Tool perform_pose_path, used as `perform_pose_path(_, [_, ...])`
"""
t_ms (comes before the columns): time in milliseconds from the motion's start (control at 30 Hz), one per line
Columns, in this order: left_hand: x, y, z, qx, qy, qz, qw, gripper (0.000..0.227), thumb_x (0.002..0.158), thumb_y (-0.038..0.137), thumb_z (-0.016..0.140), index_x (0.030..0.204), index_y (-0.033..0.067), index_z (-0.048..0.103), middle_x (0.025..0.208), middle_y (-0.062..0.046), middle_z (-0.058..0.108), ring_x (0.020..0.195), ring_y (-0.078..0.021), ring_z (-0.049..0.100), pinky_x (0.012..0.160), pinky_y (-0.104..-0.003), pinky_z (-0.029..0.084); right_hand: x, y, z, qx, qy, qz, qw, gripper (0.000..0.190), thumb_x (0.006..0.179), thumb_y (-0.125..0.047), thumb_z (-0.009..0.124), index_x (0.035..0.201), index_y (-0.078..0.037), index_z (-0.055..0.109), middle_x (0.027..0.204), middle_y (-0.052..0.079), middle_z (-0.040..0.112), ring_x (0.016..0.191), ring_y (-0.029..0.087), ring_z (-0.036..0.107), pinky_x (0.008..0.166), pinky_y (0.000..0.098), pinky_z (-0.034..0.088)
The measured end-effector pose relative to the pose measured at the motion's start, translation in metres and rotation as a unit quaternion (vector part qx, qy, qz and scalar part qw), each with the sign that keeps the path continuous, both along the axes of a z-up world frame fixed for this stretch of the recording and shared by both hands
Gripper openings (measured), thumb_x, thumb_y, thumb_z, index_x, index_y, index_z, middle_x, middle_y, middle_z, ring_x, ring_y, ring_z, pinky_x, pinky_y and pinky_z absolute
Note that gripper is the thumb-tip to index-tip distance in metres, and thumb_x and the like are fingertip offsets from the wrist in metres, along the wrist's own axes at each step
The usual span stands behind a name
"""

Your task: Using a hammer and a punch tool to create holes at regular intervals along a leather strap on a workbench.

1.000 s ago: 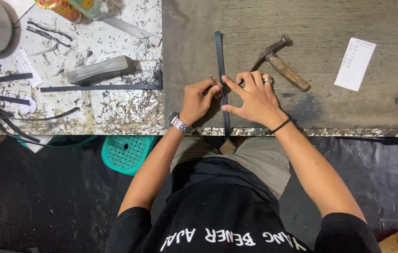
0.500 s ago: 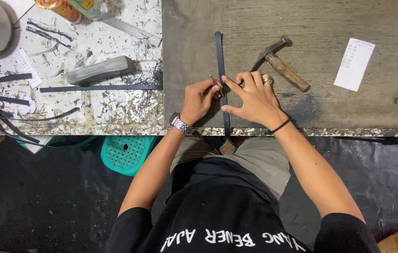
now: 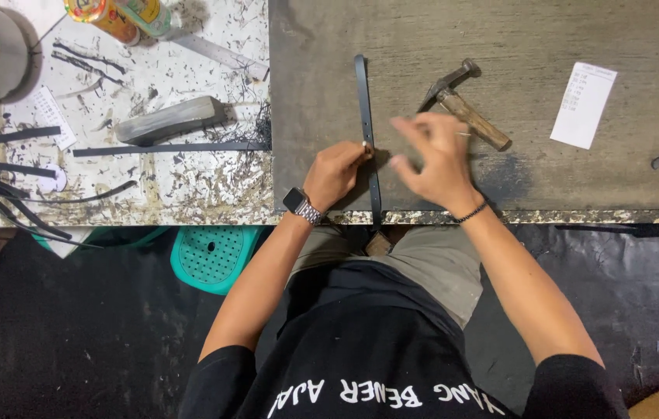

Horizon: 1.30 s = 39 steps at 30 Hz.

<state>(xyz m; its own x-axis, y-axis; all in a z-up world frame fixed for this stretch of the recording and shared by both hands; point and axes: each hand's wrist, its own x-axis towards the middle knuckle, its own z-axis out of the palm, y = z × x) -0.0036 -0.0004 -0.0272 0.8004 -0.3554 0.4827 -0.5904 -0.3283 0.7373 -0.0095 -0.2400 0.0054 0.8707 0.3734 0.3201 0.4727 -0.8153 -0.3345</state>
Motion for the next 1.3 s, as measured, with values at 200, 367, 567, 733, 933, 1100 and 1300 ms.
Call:
perform_pose_path(200, [0.0, -0.001, -0.011, 0.059, -0.061, 0.006, 0.996, 0.012, 0.094, -0.005, 0.065, 0.1, 0.0051, 0.068, 0.079, -0.011, 0.068, 0.076, -0.0337, 0.07, 0.07, -0.039, 0.058, 0.001, -0.066, -0.007, -0.166, -0.114, -0.161, 0.966, 0.043, 0.097, -0.027, 0.082, 0.127, -0.002, 0.065, 0.111, 0.013, 0.055, 0.113, 0.033, 0.053, 0.095, 0.0521, 0.033])
perform_pose_path(367, [0.003, -0.001, -0.014, 0.068, -0.065, 0.003, 0.996, 0.013, 0.096, -0.004, 0.063, 0.1, 0.0065, 0.068, 0.08, -0.009, 0.066, 0.076, -0.0311, 0.069, 0.071, -0.037, 0.057, -0.009, -0.064, 0.012, -0.158, 0.021, -0.191, 0.969, 0.037, 0.113, -0.035, 0.058, 0.117, 0.001, 0.065, 0.091, 0.013, 0.062, 0.088, 0.035, 0.064, 0.079, 0.0506, 0.046])
perform_pose_path(567, [0.002, -0.002, -0.018, 0.088, -0.059, -0.008, 0.994, 0.021, 0.096, -0.006, 0.058, 0.109, 0.0088, 0.066, 0.08, -0.008, 0.062, 0.079, -0.03, 0.068, 0.073, -0.037, 0.057, -0.047, -0.037, 0.072, 0.206, 0.181, -0.14, 0.952, 0.031, 0.107, -0.039, 0.067, 0.1, -0.008, 0.066, 0.055, 0.007, 0.053, 0.054, 0.025, 0.056, 0.053, 0.0371, 0.038])
perform_pose_path(733, [0.001, -0.002, -0.023, 0.079, -0.059, -0.009, 0.995, 0.021, 0.095, -0.009, 0.057, 0.107, 0.0062, 0.066, 0.083, -0.009, 0.062, 0.081, -0.0315, 0.068, 0.076, -0.036, 0.057, -0.071, -0.031, 0.054, 0.202, -0.095, -0.083, 0.971, 0.028, 0.099, -0.029, 0.076, 0.088, -0.005, 0.07, 0.074, 0.013, 0.072, 0.068, 0.04, 0.071, 0.059, 0.0392, 0.054])
perform_pose_path(933, [0.003, 0.0, -0.02, 0.109, -0.062, -0.02, 0.992, 0.021, 0.094, -0.008, 0.057, 0.103, 0.0098, 0.065, 0.082, -0.004, 0.06, 0.08, -0.0257, 0.067, 0.077, -0.033, 0.057, -0.064, 0.01, 0.124, 0.091, 0.232, -0.061, 0.967, 0.031, 0.103, -0.034, 0.06, 0.105, -0.003, 0.061, 0.064, 0.023, 0.066, 0.065, 0.045, 0.071, 0.048, 0.0483, 0.049])
perform_pose_path(1100, [0.002, -0.001, -0.018, 0.089, -0.05, -0.025, 0.994, 0.021, 0.097, -0.008, 0.056, 0.109, 0.0075, 0.064, 0.086, -0.009, 0.063, 0.084, -0.0306, 0.068, 0.078, -0.037, 0.058, -0.079, -0.011, 0.12, 0.15, 0.074, -0.073, 0.983, 0.027, 0.103, -0.033, 0.067, 0.1, -0.006, 0.07, 0.059, 0.015, 0.06, 0.062, 0.045, 0.066, 0.048, 0.0381, 0.048])
perform_pose_path(1300, [-0.004, 0.002, -0.028, 0.085, -0.024, -0.028, 0.996, 0.025, 0.098, -0.007, 0.056, 0.113, 0.0103, 0.066, 0.088, -0.006, 0.065, 0.087, -0.0289, 0.07, 0.08, -0.036, 0.058, -0.069, 0.013, 0.113, 0.04, 0.24, -0.11, 0.964, 0.043, 0.105, -0.047, 0.052, 0.113, -0.005, 0.062, 0.073, 0.025, 0.069, 0.08, 0.049, 0.07, 0.066, 0.0564, 0.052])
